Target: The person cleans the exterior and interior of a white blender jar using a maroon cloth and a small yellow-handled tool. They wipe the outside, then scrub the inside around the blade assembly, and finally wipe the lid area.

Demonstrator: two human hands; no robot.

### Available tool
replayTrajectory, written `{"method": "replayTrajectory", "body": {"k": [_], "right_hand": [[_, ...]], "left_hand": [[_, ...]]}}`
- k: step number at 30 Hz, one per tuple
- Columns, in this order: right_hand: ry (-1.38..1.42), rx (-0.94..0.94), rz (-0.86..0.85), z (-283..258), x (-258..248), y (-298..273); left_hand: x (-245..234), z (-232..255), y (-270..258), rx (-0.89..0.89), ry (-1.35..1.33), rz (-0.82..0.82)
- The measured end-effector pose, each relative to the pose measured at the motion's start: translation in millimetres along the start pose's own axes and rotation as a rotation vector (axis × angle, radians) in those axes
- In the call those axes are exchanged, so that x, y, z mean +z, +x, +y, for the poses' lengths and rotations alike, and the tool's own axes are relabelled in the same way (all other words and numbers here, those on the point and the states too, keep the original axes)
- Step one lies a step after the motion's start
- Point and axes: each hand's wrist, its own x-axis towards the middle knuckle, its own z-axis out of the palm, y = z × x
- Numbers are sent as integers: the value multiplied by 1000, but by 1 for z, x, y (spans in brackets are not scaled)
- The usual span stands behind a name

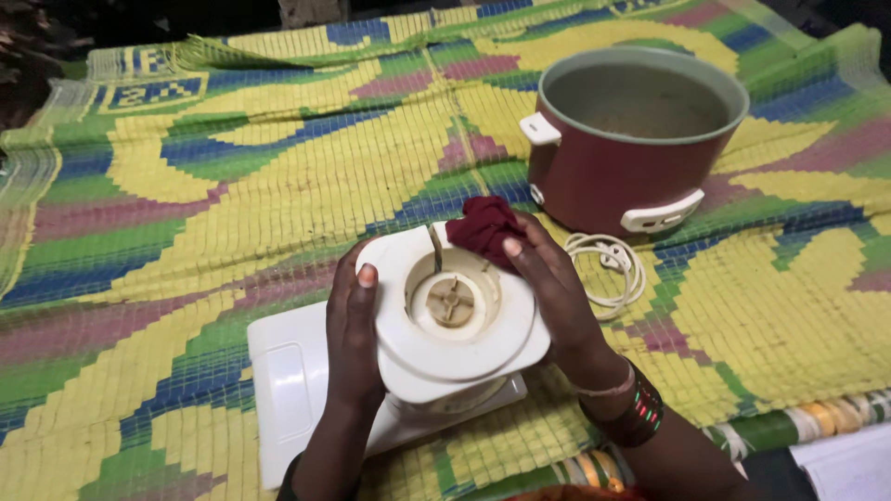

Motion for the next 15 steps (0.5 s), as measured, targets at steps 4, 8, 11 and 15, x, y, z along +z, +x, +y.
{"method": "replayTrajectory", "body": {"k": [4, 8, 11, 15], "right_hand": [[-9, -10, 19, -23, 3, 4], [-75, -170, -64, -35, 0, 21], [-120, -261, -156, -34, -5, 45], [-120, -348, -197, -18, -14, 62]], "left_hand": [[7, 24, 3, -5, -39, -16], [8, 30, 15, 228, 86, -19], [9, 21, 31, 346, 93, 11], [14, -4, 49, 501, 138, 62]]}}
